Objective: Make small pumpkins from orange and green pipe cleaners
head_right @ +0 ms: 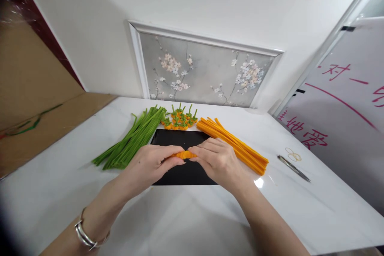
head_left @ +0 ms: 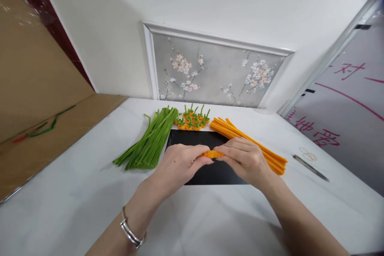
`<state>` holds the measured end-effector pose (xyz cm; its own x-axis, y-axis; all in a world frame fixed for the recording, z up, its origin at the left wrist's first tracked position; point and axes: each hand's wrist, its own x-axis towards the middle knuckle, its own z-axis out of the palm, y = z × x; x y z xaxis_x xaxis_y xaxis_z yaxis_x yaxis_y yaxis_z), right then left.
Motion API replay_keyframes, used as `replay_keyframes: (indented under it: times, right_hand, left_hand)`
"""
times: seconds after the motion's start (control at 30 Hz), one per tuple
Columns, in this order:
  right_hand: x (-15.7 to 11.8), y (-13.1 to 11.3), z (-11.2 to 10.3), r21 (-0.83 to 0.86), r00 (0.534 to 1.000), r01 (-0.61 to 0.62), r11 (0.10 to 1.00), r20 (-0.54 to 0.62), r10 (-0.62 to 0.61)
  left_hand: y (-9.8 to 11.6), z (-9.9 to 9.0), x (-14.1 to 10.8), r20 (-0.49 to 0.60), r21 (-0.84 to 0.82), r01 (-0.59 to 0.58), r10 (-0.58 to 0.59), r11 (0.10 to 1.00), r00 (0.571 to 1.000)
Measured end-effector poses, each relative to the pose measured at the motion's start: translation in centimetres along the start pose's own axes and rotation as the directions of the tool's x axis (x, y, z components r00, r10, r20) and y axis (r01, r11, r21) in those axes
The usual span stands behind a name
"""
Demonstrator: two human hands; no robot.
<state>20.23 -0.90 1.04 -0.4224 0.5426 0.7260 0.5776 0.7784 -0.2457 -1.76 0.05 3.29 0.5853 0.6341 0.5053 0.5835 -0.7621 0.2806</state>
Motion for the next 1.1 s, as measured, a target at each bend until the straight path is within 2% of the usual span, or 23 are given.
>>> replay_keyframes:
  times: [0.1, 0.2, 0.27, 0.33, 0.4, 0.43, 0.5, 0.63, 0.7, 0.77, 0.83, 0.97, 1.03, 1.1]
  right_hand:
    - [-0.1, -0.1, 0.2, -0.03, 0.998, 0.027, 0.999, -0.051, -0.029]
    - [-0.1, -0.2, 0.1, -0.021, 0.998, -0.011, 1.0, -0.069, 0.009]
    - [-0.1, -0.4, -0.1, 0.02, 0.992, -0.123, 0.992, 0.002, 0.123]
    - [0.1, -0.7, -0.3, 0.069, 0.959, -0.27, 0.961, 0.112, 0.261]
    - [0.3, -1.1, -0.5, 0.114, 0.92, -0.351, 0.929, 0.228, 0.319]
    - [0.4, -1.2, -0.6, 0.138, 0.913, -0.356, 0.924, 0.261, 0.313]
    - [0.5, -1.4, -0.5, 0.185, 0.929, -0.313, 0.932, 0.263, 0.26]
    - [0.3, -1.2, -0.1, 0.214, 0.989, -0.135, 0.968, 0.091, 0.118]
    - [0.1, -0.8, 0.1, 0.203, 0.995, -0.097, 0.974, 0.045, 0.09]
    - [0.0, -0.5, 0.1, 0.206, 0.992, -0.125, 0.971, 0.035, 0.121]
    - [-0.1, -0.3, 0.0, 0.209, 0.979, -0.203, 0.957, 0.056, 0.195]
    - [0.0, -0.5, -0.3, 0.188, 0.922, -0.378, 0.906, 0.166, 0.35]
    - [0.0, -0.7, -0.3, 0.223, 0.918, -0.384, 0.896, 0.2, 0.344]
    - [0.0, -0.7, -0.2, 0.274, 0.938, -0.341, 0.899, 0.168, 0.304]
  left_hand:
    - [0.3, -0.2, 0.1, 0.051, -0.076, 0.047, -0.044, 0.996, 0.998]
    - [0.2, -0.2, 0.1, -0.005, -0.047, 0.064, -0.064, 0.997, 0.998]
    - [0.1, 0.0, 0.0, -0.046, -0.004, 0.034, -0.034, 0.999, 0.998]
    - [-0.1, 0.3, -0.1, -0.072, 0.041, -0.012, 0.015, 0.999, 0.997]
    - [-0.1, 0.6, -0.2, -0.081, 0.075, -0.043, 0.049, 0.996, 0.995]
    - [0.0, 0.7, -0.2, -0.074, 0.08, -0.049, 0.055, 0.996, 0.996]
    - [0.2, 0.8, -0.2, -0.032, 0.048, -0.031, 0.032, 0.998, 0.999]
    - [0.4, 0.3, -0.2, 0.115, -0.18, 0.12, -0.1, 0.976, 0.988]
    - [0.3, -0.1, -0.2, 0.122, -0.278, 0.169, -0.139, 0.946, 0.983]
    - [0.1, -0.3, -0.1, 0.079, -0.3, 0.156, -0.138, 0.941, 0.987]
    - [-0.1, -0.3, -0.1, 0.028, -0.265, 0.107, -0.103, 0.958, 0.994]
    - [-0.1, -0.1, 0.1, -0.042, -0.214, 0.026, -0.036, 0.976, 0.998]
    - [-0.1, 0.1, 0.1, -0.039, -0.212, 0.014, -0.022, 0.977, 0.999]
    - [-0.2, 0.1, 0.0, -0.022, -0.208, 0.01, -0.015, 0.978, 1.0]
